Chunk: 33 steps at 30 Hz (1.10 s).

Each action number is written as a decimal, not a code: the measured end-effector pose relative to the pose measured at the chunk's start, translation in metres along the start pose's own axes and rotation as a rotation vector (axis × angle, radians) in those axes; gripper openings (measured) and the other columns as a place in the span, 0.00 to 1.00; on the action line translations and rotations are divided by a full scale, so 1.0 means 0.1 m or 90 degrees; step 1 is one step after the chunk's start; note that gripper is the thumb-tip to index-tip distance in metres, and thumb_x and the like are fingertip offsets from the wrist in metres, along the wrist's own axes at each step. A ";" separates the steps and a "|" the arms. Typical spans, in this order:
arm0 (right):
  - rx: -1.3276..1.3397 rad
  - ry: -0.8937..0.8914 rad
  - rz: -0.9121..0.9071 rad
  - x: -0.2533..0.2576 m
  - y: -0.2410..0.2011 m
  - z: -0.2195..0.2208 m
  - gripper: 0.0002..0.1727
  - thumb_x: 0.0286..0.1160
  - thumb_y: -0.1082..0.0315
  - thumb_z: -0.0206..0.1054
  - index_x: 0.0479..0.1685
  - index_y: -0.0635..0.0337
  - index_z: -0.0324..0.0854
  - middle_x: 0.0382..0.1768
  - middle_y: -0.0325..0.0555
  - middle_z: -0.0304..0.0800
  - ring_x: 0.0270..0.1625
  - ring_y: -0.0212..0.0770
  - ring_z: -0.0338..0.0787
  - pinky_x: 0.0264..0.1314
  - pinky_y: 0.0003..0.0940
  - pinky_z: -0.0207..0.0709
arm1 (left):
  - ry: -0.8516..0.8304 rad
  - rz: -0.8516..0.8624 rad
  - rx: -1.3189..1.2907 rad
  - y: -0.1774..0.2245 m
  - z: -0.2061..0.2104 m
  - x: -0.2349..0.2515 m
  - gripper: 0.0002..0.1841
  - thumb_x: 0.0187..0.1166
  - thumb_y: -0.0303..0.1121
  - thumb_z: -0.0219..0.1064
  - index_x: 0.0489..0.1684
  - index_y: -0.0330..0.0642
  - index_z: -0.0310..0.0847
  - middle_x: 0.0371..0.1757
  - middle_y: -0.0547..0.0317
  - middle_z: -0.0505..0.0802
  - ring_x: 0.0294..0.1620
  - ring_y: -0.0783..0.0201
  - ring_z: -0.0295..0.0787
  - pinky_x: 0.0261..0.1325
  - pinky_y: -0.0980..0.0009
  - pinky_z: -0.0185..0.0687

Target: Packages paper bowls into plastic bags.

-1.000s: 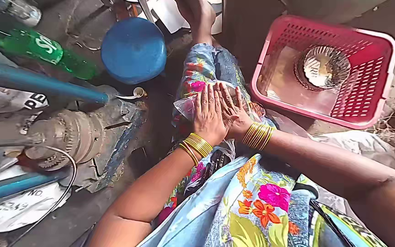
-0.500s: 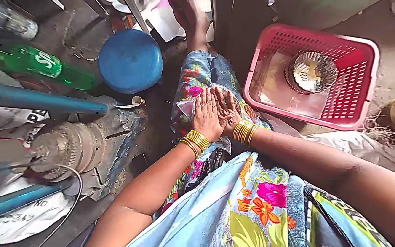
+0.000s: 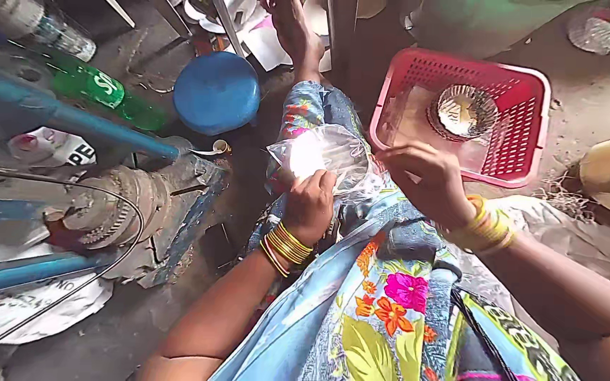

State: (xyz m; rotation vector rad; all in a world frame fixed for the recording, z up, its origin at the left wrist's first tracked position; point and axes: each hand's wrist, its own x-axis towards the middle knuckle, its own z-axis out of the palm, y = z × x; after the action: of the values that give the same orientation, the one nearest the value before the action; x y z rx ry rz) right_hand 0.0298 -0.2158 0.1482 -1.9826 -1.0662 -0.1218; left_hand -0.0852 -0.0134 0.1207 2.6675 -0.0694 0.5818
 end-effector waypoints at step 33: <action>-0.253 -0.364 -0.114 0.17 0.02 0.88 0.27 0.80 0.78 0.57 0.79 0.77 0.68 0.79 0.74 0.72 0.84 0.66 0.73 0.86 0.55 0.64 | -0.216 -0.180 -0.058 0.06 -0.20 0.18 0.41 0.59 0.14 0.69 0.84 0.31 0.68 0.88 0.42 0.70 0.51 0.44 0.93 0.47 0.47 0.89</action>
State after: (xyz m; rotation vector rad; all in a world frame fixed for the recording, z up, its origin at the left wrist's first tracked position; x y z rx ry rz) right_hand 0.0163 -0.1419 0.0994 -2.3433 -1.6916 0.1634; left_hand -0.0774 -0.0104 0.1474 2.5954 0.1781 0.0341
